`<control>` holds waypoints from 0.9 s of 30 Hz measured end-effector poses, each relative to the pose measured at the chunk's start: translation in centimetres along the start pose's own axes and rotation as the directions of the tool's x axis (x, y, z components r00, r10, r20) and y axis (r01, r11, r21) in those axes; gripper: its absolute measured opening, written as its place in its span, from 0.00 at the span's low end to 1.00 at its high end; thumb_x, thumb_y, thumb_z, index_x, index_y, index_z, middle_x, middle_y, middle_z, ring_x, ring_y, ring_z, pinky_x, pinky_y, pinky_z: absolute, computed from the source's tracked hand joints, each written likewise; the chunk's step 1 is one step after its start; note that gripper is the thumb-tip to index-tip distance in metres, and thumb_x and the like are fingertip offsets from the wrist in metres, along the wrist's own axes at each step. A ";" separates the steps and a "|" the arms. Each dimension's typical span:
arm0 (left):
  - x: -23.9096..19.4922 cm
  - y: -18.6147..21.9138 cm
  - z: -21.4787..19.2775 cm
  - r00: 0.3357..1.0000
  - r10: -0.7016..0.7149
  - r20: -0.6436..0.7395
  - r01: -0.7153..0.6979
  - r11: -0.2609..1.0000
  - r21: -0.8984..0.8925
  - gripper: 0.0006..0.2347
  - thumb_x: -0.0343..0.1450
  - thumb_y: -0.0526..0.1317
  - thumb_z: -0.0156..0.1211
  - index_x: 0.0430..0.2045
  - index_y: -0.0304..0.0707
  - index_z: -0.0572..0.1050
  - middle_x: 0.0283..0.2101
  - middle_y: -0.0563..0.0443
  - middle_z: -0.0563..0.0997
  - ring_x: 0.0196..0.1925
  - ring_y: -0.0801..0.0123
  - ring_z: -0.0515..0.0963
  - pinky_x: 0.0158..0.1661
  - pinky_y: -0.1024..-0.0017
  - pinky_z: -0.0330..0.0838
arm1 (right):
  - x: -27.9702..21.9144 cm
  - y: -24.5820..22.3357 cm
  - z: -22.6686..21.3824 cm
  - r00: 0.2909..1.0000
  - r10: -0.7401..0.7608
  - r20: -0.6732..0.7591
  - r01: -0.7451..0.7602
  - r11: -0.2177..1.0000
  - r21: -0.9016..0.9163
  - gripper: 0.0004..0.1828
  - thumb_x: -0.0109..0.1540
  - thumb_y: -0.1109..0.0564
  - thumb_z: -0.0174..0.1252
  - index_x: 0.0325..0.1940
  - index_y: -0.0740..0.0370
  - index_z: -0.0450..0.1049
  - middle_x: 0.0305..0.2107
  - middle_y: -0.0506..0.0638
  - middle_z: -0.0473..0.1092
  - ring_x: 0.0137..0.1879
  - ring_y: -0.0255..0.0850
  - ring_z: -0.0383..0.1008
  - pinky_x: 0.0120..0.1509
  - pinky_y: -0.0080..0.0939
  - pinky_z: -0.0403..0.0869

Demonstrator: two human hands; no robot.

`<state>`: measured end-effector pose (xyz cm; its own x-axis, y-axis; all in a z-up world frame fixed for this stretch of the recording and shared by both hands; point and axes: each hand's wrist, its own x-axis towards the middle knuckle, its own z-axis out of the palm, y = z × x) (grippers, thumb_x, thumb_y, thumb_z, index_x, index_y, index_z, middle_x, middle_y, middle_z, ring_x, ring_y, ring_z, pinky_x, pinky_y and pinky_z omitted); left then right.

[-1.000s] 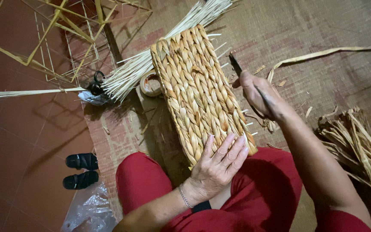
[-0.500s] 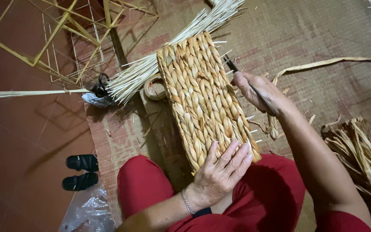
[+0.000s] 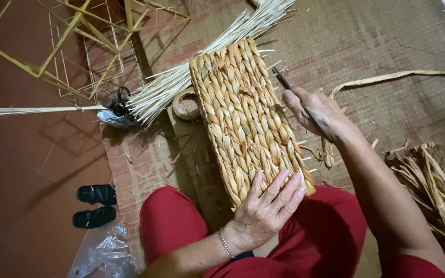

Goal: The person uses scissors to trim excess dried palm fibers from the edges of a woven basket. They rotate the basket to access different sides and cut the protruding strands flush with the rim.

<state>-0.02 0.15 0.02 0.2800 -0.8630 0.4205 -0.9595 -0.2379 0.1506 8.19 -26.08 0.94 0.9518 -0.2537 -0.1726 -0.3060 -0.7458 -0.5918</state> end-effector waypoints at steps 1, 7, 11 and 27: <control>0.0 0.0 0.0 1.000 0.000 -0.002 0.000 1.000 0.007 0.19 0.78 0.39 0.52 0.66 0.35 0.68 0.73 0.43 0.68 0.75 0.53 0.67 0.70 0.41 0.59 | 0.3 0.0 0.2 0.999 -0.032 -0.008 0.032 0.999 -0.007 0.31 0.70 0.33 0.37 0.58 0.57 0.73 0.39 0.67 0.75 0.48 0.67 0.74 0.52 0.63 0.71; -0.1 0.0 0.1 1.000 -0.001 0.003 0.001 1.000 -0.002 0.19 0.78 0.39 0.51 0.65 0.35 0.68 0.73 0.43 0.67 0.76 0.54 0.66 0.70 0.40 0.58 | 1.2 1.5 2.0 0.999 -0.046 -0.009 0.046 0.999 -0.006 0.32 0.72 0.36 0.31 0.48 0.60 0.74 0.32 0.68 0.75 0.40 0.65 0.77 0.48 0.62 0.73; 0.0 -0.1 -0.1 1.000 0.003 0.014 -0.003 1.000 -0.019 0.20 0.77 0.39 0.51 0.65 0.34 0.68 0.73 0.42 0.67 0.76 0.53 0.66 0.70 0.40 0.58 | 1.1 2.5 2.2 0.974 -0.187 -0.132 0.196 0.979 0.060 0.34 0.74 0.37 0.26 0.46 0.62 0.73 0.37 0.66 0.76 0.42 0.65 0.77 0.50 0.60 0.74; 0.0 -0.1 -0.1 1.000 -0.005 0.003 0.005 0.999 -0.040 0.19 0.78 0.38 0.53 0.66 0.34 0.67 0.73 0.42 0.67 0.76 0.53 0.66 0.69 0.40 0.60 | 2.6 -0.1 0.5 0.997 -0.080 0.020 0.079 0.995 0.062 0.41 0.68 0.28 0.27 0.57 0.58 0.74 0.45 0.67 0.76 0.54 0.64 0.75 0.57 0.62 0.72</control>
<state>0.10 0.27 0.11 0.2847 -0.8632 0.4170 -0.9562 -0.2245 0.1880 10.67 -26.36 0.10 0.9735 -0.1806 -0.1399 -0.2279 -0.7241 -0.6510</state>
